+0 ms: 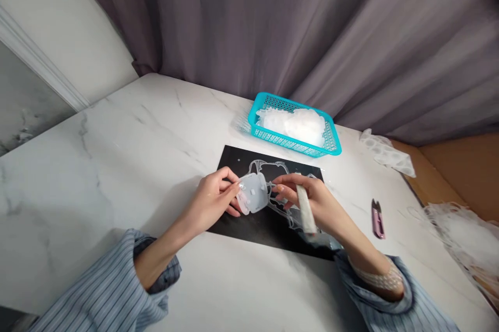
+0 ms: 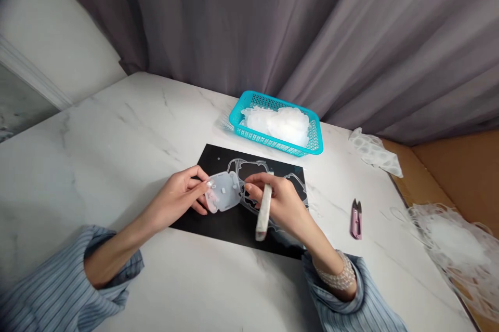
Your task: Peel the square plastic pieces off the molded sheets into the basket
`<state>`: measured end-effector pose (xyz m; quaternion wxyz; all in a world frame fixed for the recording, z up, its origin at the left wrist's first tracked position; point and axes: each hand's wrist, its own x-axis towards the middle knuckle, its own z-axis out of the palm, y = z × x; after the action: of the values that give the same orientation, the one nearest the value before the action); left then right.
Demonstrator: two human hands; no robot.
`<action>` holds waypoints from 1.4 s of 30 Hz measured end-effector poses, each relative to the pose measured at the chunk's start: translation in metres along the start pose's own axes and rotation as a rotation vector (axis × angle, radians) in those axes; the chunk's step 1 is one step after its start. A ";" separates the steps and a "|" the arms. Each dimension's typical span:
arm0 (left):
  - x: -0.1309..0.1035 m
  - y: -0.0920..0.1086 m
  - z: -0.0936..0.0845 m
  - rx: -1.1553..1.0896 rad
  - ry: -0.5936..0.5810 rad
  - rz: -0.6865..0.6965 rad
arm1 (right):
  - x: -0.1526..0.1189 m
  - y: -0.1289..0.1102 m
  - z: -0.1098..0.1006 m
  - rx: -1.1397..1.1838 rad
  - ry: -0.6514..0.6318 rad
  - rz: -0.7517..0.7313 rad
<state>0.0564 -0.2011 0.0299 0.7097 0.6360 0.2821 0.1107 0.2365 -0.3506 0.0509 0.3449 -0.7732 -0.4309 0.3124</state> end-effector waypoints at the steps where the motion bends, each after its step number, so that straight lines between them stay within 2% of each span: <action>1: 0.001 0.000 -0.001 0.008 0.007 0.016 | -0.002 0.003 -0.003 -0.118 0.042 -0.009; 4: 0.003 -0.002 -0.005 0.065 0.013 0.093 | -0.011 0.010 -0.011 -0.347 0.117 0.005; 6: 0.002 -0.005 -0.006 0.211 0.042 0.266 | -0.021 0.010 -0.012 -0.291 0.147 0.022; 8: -0.001 -0.007 -0.005 0.450 0.085 0.634 | -0.031 0.005 -0.007 -0.069 0.142 0.046; 11: -0.012 -0.008 0.001 0.773 0.061 1.305 | -0.043 -0.006 0.009 0.502 0.003 0.120; 13: -0.020 -0.007 0.004 0.890 0.023 1.565 | -0.047 -0.014 0.019 0.832 -0.046 0.142; 15: -0.026 -0.005 0.006 0.958 0.049 1.670 | -0.049 -0.021 0.023 0.996 0.002 0.114; 17: -0.030 -0.004 0.005 0.994 0.067 1.679 | -0.052 -0.025 0.021 1.032 0.054 0.064; 19: -0.031 -0.005 0.003 1.009 0.034 1.633 | -0.055 -0.029 0.016 1.023 0.072 0.012; 24: -0.031 -0.011 -0.002 0.831 -0.133 1.407 | -0.065 -0.031 0.007 0.974 0.061 -0.052; 27: -0.031 -0.012 -0.002 0.750 -0.181 1.307 | -0.066 -0.030 0.008 0.963 0.053 -0.050; 31: -0.031 -0.009 -0.001 0.725 -0.169 1.390 | -0.063 -0.028 0.008 0.946 0.063 -0.038; 37: -0.033 -0.008 0.001 0.960 -0.130 1.573 | -0.048 -0.026 0.009 0.694 0.186 0.037; 39: -0.031 -0.012 0.001 0.942 -0.127 1.578 | -0.041 -0.027 0.011 0.546 0.173 0.054; 42: -0.028 -0.019 0.001 0.860 -0.108 1.517 | -0.027 -0.024 0.008 0.354 0.098 0.027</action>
<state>0.0304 -0.2197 0.0191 0.1554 0.8693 -0.2341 0.4067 0.2077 -0.3628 0.0706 0.4920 -0.7204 -0.3416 0.3497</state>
